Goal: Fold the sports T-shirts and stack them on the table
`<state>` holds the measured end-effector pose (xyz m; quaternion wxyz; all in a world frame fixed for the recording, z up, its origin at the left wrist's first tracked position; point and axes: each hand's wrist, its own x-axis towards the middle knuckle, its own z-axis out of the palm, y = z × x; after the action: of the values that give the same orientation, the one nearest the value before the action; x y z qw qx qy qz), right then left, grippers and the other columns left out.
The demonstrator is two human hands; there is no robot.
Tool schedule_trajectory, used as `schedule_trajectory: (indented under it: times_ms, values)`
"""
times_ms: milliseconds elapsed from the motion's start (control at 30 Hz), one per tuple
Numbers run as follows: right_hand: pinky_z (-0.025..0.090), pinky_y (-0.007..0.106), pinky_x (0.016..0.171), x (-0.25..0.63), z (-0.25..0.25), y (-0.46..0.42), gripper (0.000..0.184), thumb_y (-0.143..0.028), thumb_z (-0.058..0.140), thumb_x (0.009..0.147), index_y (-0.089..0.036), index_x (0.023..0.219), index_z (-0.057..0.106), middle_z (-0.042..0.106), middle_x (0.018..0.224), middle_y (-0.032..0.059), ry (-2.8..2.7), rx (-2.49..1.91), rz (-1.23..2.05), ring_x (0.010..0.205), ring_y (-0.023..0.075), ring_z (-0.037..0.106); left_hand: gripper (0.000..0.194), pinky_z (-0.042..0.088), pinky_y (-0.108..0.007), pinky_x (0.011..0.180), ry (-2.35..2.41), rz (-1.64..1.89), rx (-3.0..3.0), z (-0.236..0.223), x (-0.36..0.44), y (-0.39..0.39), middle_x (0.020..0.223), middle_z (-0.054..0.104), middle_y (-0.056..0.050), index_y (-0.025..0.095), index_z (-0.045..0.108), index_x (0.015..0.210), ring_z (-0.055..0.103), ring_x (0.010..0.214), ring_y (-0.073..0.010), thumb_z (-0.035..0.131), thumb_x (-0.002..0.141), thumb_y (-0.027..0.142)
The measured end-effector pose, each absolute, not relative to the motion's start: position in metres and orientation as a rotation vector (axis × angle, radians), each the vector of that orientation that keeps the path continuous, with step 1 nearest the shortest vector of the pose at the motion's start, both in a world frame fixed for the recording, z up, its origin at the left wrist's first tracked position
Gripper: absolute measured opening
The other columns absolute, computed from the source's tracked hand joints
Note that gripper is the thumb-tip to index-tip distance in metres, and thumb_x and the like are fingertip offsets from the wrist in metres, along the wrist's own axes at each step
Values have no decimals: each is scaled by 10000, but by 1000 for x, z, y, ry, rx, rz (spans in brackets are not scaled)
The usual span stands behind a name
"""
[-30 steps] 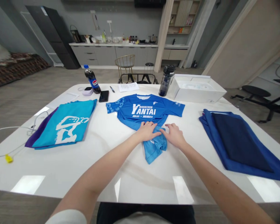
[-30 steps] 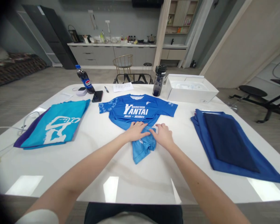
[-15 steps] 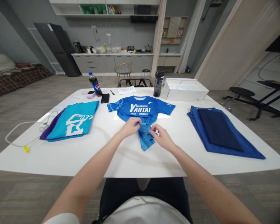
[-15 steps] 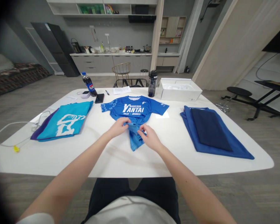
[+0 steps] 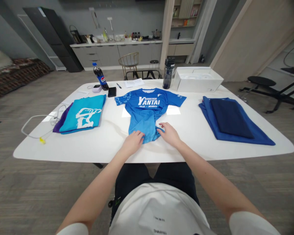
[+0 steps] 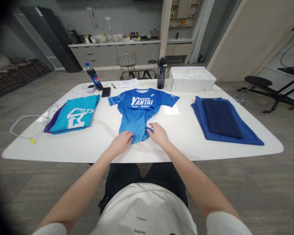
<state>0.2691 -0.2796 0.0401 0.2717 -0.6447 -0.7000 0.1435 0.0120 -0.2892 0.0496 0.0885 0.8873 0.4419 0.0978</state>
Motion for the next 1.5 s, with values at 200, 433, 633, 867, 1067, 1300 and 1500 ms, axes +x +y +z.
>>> schedule_trajectory:
  times_ms: [200,433,633,867,1067,1300,1500]
  values:
    - [464,297,748,270,52,-275,273,-392,526,992,-212,941,725,751,957,92,-1848,-2126,332,888,234,686,236,483,-405,915,1561,160,2696,46,17,-294,1144,627,-119,186,630,1158,581,1053,-281,469,1024,293]
    - [429,327,694,365,63,-366,288,-408,493,939,-223,906,712,743,870,106,-1570,-2563,266,852,273,688,248,491,-408,872,1692,23,2619,51,-35,-323,1158,612,-129,177,601,1179,600,1039,-287,466,1020,311]
    - [469,367,717,393,61,-402,320,-513,528,923,-234,963,678,709,889,95,-1571,-2420,191,842,287,663,233,482,-394,829,1662,34,2574,64,-37,-334,1041,637,-111,199,631,1068,641,941,-277,453,1027,345]
    - [488,353,886,351,49,-388,229,-383,513,981,-233,982,686,704,985,79,-2104,-1765,342,955,245,660,218,469,-370,884,1506,157,2580,56,-13,-341,1028,654,-94,222,643,1011,632,1007,-262,483,1027,370]
    - [474,340,676,360,52,-395,412,-527,449,1022,-245,858,702,701,721,61,-2140,-2202,248,698,249,673,360,496,-318,803,1343,189,2464,59,-13,-349,945,698,-51,246,640,990,674,870,-209,362,1067,461]
    - [326,480,1198,323,44,-309,545,-505,372,1054,-235,1510,500,422,1618,99,-2233,-1783,150,1486,300,379,592,248,-572,1227,1585,380,2512,41,8,-259,1663,328,-139,236,440,1542,277,1541,-340,439,1023,520]
    - [191,634,1220,329,11,-330,694,-629,324,1033,-278,1632,317,255,1698,93,-2196,-2149,86,1549,398,210,674,116,-690,1224,1701,238,2471,20,-1,-289,1687,287,-96,310,338,1607,233,1557,-365,353,1013,629]
